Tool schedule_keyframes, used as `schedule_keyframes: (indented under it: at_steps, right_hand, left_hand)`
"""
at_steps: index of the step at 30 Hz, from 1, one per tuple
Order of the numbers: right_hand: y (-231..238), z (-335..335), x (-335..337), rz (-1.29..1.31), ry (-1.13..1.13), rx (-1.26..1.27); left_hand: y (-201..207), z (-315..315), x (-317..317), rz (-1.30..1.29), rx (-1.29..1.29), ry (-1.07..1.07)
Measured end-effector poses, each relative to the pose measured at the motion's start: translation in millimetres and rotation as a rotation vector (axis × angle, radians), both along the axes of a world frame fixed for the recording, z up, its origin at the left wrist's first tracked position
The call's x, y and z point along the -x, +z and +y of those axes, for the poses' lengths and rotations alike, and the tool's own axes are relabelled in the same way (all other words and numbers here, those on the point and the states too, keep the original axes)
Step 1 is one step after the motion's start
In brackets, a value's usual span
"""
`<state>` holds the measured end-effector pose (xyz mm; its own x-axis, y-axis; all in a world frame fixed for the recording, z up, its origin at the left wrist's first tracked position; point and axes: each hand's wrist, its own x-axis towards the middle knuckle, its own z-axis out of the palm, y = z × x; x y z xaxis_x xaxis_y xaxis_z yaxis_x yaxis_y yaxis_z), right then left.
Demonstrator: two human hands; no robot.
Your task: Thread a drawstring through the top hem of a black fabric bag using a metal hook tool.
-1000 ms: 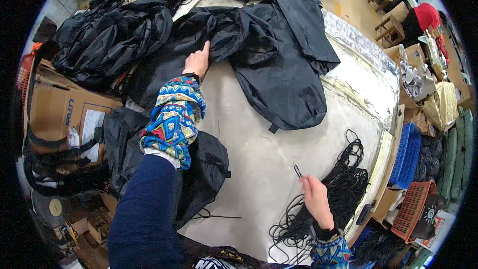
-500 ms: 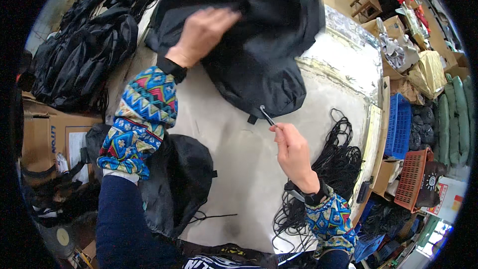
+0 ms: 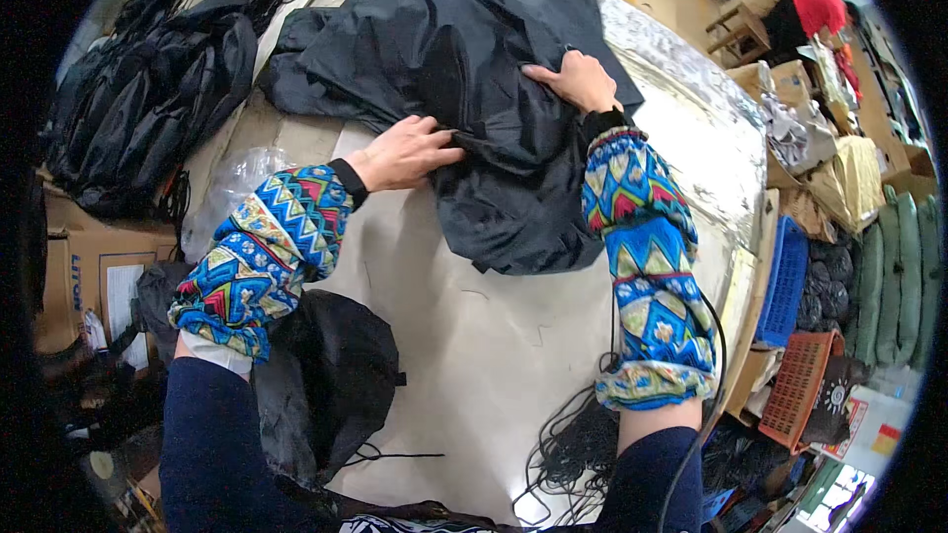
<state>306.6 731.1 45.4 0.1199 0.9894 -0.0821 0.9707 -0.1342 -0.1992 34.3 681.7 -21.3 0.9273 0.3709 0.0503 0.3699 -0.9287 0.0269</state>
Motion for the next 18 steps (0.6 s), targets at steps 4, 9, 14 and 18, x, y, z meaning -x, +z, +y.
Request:
schedule_keyframes:
  at_steps: [4,9,14,18]
  right_hand:
    - [-70.7,20.1,-68.6,0.0,0.297,-0.066]
    - [-64.9,-43.7,-39.7,0.192,0.613,0.116]
    - [-12.5,-132.4,-62.6,0.049,0.681,0.333]
    - [16.0,-196.6,-109.2,-0.13,0.692,0.43]
  left_hand:
    - [7.3,-8.8,-60.6,-0.202,0.102,-0.158]
    - [14.4,-84.7,-75.6,-0.089,0.325,-0.216]
    - [16.6,-183.2,-136.4,-0.29,0.528,-0.264]
    - [64.2,-232.3,-176.9,-0.012,0.859,-0.477]
